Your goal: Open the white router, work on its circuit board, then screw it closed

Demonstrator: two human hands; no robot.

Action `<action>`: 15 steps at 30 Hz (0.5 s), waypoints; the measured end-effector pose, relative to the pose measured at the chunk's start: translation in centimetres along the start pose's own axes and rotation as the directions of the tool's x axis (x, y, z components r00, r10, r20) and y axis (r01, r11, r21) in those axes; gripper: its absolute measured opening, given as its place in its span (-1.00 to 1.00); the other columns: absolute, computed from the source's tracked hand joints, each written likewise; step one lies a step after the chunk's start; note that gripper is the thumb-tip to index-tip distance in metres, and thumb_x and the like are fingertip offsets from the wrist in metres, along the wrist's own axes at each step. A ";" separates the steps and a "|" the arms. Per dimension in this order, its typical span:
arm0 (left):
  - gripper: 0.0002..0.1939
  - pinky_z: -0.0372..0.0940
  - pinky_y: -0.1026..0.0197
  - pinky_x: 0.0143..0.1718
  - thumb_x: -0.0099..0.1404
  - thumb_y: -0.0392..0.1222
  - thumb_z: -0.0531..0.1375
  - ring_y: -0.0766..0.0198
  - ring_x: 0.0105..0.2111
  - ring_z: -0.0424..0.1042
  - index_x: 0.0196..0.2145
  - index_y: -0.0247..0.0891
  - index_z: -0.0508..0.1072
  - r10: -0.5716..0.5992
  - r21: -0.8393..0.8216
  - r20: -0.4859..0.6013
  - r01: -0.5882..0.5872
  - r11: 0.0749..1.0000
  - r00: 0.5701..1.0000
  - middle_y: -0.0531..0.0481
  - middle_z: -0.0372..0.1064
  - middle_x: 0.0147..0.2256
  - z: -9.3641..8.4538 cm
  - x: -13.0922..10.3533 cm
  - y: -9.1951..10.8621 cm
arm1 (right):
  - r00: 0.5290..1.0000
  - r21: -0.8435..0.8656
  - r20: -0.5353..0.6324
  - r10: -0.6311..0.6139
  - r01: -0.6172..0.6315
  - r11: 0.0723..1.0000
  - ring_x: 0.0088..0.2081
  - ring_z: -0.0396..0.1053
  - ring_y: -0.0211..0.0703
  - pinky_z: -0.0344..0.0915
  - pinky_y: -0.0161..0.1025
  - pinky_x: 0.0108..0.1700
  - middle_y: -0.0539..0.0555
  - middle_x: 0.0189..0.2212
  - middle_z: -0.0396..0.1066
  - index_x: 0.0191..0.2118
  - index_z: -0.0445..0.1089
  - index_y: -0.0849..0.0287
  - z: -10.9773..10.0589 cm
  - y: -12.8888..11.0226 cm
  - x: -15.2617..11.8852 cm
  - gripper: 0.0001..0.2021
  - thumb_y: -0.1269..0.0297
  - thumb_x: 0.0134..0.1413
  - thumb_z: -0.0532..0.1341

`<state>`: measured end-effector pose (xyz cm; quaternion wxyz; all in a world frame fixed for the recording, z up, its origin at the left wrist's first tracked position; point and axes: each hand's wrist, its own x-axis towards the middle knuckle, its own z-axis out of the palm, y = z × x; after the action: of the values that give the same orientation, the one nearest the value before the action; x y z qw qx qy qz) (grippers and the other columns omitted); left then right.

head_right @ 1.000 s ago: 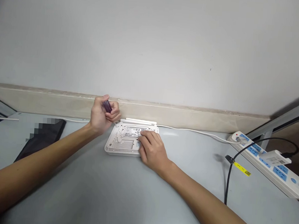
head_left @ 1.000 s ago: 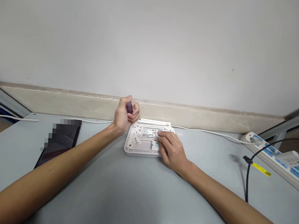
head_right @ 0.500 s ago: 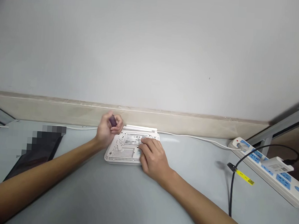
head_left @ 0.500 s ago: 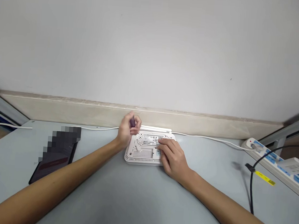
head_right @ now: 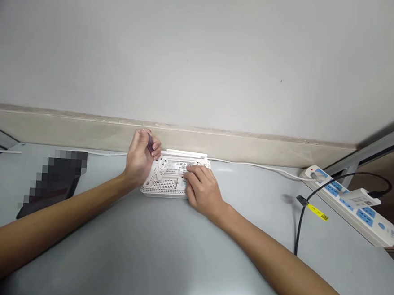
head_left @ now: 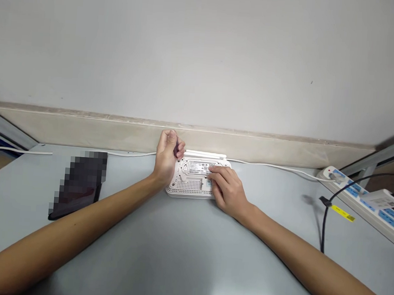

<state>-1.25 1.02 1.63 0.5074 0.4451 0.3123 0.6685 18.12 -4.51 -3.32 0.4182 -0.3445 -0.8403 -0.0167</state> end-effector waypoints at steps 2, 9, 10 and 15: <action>-0.64 0.11 0.36 -0.54 0.31 0.15 0.16 0.44 -0.55 0.15 -0.34 -0.19 0.24 0.022 0.020 -0.007 -0.022 1.000 1.000 0.10 0.17 -0.46 0.0 0.0 0.0 | 1.000 -0.001 0.002 0.003 -0.003 1.000 -0.03 0.35 0.01 0.34 -0.01 -0.05 0.21 -0.09 0.42 -0.14 0.34 0.17 0.0 0.0 0.0 -0.79 0.50 0.15 0.06; -0.52 0.12 0.34 -0.54 0.38 0.21 0.02 0.41 -0.58 0.10 -0.44 -0.26 0.30 -0.070 0.015 0.048 0.069 0.997 0.996 0.10 0.02 -0.57 -0.1 -0.2 0.2 | 1.000 0.003 -0.012 -0.009 0.009 1.000 -0.05 0.35 0.00 0.34 -0.02 -0.06 0.21 -0.09 0.42 -0.12 0.33 0.17 0.1 -0.1 0.0 -0.78 0.52 0.15 0.06; -0.54 0.12 0.34 -0.54 0.38 0.20 0.02 0.41 -0.58 0.08 -0.44 -0.25 0.29 -0.082 -0.012 0.053 0.082 0.997 0.995 0.11 0.00 -0.57 -0.2 -0.2 0.3 | 1.000 0.003 -0.013 -0.010 0.010 1.000 -0.05 0.35 0.00 0.34 -0.02 -0.07 0.21 -0.09 0.42 -0.12 0.32 0.17 0.1 -0.1 0.0 -0.78 0.51 0.16 0.06; -0.72 0.13 0.38 -0.51 0.34 0.09 0.17 0.41 -0.54 0.14 -0.29 -0.13 0.23 -0.044 -0.069 0.043 0.047 0.996 0.998 0.13 0.11 -0.50 0.0 -0.2 0.3 | 1.000 0.002 -0.003 -0.002 0.002 1.000 -0.04 0.35 0.00 0.34 -0.02 -0.05 0.21 -0.08 0.42 -0.12 0.32 0.18 0.1 0.0 0.0 -0.79 0.51 0.15 0.07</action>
<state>-1.33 0.76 1.82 0.5442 0.4334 0.2881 0.6580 18.00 -4.50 -3.37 0.4198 -0.3430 -0.8402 -0.0167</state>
